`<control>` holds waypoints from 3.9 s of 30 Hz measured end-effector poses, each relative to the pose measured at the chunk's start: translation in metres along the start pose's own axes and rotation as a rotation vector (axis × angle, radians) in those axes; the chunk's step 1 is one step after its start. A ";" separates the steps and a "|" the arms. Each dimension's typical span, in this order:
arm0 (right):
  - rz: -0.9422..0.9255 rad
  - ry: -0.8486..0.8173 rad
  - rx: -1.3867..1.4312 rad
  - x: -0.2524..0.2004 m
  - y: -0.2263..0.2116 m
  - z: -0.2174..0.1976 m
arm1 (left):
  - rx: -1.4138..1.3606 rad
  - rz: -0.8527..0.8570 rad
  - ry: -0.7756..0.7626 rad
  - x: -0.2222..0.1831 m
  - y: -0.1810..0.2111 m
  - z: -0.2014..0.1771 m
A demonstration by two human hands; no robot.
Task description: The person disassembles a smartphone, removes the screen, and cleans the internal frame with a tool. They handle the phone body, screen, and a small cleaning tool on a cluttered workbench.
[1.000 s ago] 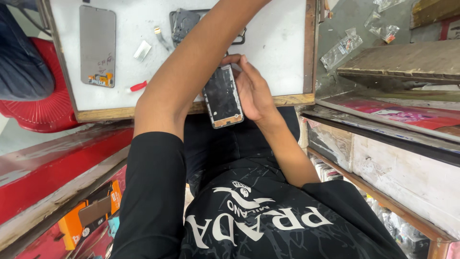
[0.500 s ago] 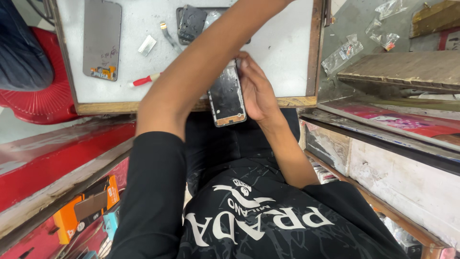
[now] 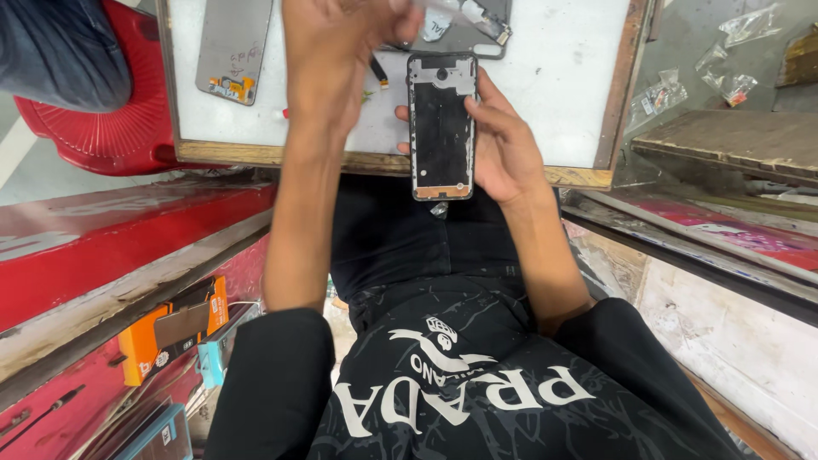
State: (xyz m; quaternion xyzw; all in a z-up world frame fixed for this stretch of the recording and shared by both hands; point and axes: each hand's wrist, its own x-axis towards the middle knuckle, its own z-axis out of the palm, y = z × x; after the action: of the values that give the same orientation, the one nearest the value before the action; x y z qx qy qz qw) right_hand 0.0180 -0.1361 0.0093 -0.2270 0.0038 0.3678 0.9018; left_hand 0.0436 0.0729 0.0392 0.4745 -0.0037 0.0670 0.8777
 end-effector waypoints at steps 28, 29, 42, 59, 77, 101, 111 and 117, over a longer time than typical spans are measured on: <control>-0.335 -0.262 -2.205 0.030 -0.056 0.014 | 0.442 0.244 0.222 -0.079 -0.043 -0.014; -0.361 -0.260 -2.188 0.026 -0.052 0.012 | 0.537 0.264 0.256 -0.078 -0.043 -0.013; -0.465 -0.388 -2.187 0.002 -0.036 0.008 | 0.888 0.290 0.033 -0.068 -0.011 -0.027; -0.487 -0.260 -2.259 -0.013 0.006 -0.004 | 0.915 0.304 -0.103 -0.069 -0.015 -0.041; -0.445 -0.275 -2.128 -0.012 0.005 -0.010 | 1.040 0.336 -0.393 -0.053 -0.001 -0.058; -0.478 -0.253 -2.072 -0.013 0.007 -0.006 | 1.037 0.481 -0.530 -0.037 -0.017 -0.051; -0.449 -0.237 -2.048 -0.014 0.007 -0.004 | 1.048 0.447 -0.560 -0.033 -0.018 -0.058; -0.450 -0.230 -2.047 -0.012 0.005 -0.003 | 1.192 0.667 -0.714 -0.030 -0.009 -0.057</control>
State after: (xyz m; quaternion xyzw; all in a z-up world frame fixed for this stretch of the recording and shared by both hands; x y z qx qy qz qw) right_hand 0.0065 -0.1429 0.0066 -0.8392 -0.4364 0.0390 0.3222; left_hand 0.0113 0.1124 -0.0014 0.8337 -0.3928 0.1616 0.3528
